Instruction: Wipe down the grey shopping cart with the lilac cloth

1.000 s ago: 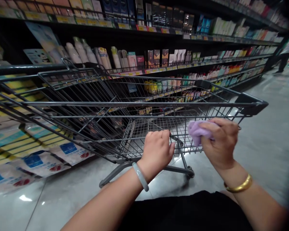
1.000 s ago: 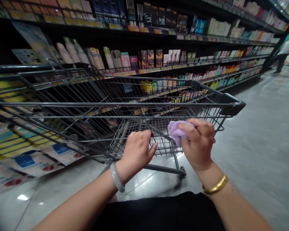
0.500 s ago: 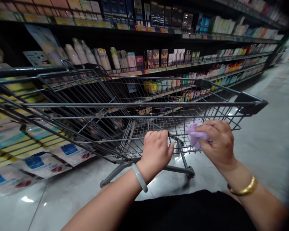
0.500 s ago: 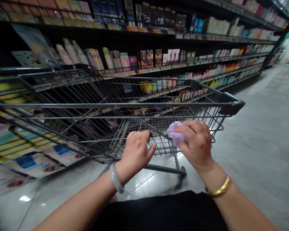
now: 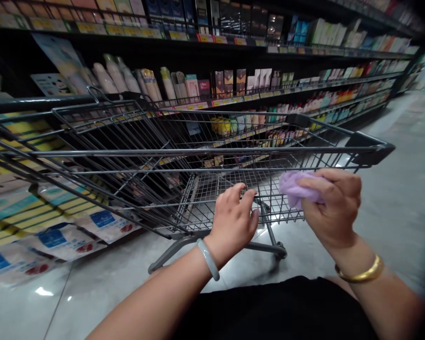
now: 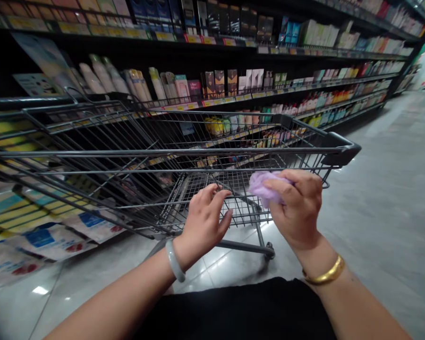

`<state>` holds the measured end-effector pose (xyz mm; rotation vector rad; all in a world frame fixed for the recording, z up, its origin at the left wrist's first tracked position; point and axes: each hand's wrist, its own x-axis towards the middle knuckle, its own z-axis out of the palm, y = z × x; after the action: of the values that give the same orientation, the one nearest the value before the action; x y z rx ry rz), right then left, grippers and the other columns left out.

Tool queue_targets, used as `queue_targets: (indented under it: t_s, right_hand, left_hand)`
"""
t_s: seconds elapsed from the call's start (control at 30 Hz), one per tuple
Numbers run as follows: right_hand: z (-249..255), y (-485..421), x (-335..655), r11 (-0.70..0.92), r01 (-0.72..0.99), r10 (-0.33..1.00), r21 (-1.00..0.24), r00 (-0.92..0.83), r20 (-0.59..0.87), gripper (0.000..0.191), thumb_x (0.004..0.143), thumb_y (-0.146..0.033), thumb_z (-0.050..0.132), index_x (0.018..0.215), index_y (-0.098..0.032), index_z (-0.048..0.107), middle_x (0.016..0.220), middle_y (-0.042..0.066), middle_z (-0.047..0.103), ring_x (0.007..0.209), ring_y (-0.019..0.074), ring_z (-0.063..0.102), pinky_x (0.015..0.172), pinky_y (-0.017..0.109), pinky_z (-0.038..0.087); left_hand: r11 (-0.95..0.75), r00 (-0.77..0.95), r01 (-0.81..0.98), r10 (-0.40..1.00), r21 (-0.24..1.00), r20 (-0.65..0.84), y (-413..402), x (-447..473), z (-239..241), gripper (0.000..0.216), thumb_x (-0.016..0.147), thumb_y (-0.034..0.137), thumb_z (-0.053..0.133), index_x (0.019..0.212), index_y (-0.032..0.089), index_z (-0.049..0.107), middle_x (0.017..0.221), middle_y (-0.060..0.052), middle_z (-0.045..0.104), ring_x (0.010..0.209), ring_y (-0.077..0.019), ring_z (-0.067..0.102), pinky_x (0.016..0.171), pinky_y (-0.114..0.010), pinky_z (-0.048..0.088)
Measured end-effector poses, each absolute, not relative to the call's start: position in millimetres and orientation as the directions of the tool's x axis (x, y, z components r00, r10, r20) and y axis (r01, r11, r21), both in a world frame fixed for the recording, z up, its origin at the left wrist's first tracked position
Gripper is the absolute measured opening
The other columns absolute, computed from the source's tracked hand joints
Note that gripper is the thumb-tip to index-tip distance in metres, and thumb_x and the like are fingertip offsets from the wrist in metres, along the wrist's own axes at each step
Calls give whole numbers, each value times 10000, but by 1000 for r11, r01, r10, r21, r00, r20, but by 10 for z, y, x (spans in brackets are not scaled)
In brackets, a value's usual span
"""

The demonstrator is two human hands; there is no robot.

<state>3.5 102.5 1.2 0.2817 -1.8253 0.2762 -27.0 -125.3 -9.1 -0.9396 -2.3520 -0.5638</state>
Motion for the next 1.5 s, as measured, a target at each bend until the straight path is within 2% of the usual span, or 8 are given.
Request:
queue_targets:
  t_s: [0.2,0.4,0.57,0.77,0.93,1.13,1.3,1.5]
  right_hand:
    - [15,997,22,921,-389,-178,25,-362,915,220,808,-142,696,979,-279,681,1010,37,644,959,244,619,867,443,504]
    - [32,958,17,963,-264,-13,-61,-271,963,231,830,-145,682,1018,-279,693,1069,79,625,1052,288,604,924,500,490]
    - [67,936,11,899,-430,-229,79,-309,923,216,784,-145,746,962,-258,698,988,44,658,945,238,628,860,436,511]
    - [59,1016,38,960,-267,12,-85,-262,965,221,825,-165,700,1008,-287,690,1067,74,639,1055,296,613,927,511,495]
    - [-17,988,11,924,-370,-228,98,-326,917,261,782,-168,745,1003,-299,697,1011,40,665,964,259,636,876,454,510]
    - [-51,998,25,951,-303,-19,-67,-275,961,245,817,-155,694,1024,-285,687,1068,75,625,1051,289,616,918,496,507]
    - [-91,928,17,898,-411,-308,155,-338,889,280,778,-156,754,1022,-277,687,1030,43,678,969,252,638,887,454,520]
    - [-138,1146,-17,951,-302,-5,-68,-236,972,202,812,-154,665,974,-273,686,1010,51,636,1015,266,629,935,501,510]
  left_hand:
    - [684,-592,728,599,40,539,-1267,-293,-86,422,972,337,542,1375,216,513,1249,-75,658,1113,-260,575,934,-449,414]
    - [694,-607,717,576,64,549,-1244,-286,-57,374,963,353,559,1304,200,545,1178,-49,675,1093,-249,574,983,-456,375]
    - [699,-616,712,576,67,538,-1239,-275,-42,358,962,352,560,1286,202,552,1139,-59,686,1065,-252,577,981,-462,366]
    - [697,-620,714,581,71,527,-1249,-274,-37,343,971,367,542,1274,206,558,1125,-56,688,1047,-251,578,999,-468,351]
    - [699,-625,712,583,73,519,-1245,-273,-33,341,970,366,541,1274,214,552,1116,-34,680,1048,-247,577,994,-471,347]
    - [702,-632,707,577,82,517,-1236,-264,-19,318,981,382,521,1250,217,565,1092,-40,687,1014,-249,573,981,-475,337]
    - [703,-635,706,576,84,516,-1246,-268,-20,313,978,374,532,1248,219,565,1073,-37,689,1005,-246,574,979,-475,329]
    - [684,-621,724,589,89,518,-1273,-290,-25,314,987,376,522,1257,221,558,1080,-19,682,1013,-231,572,996,-472,319]
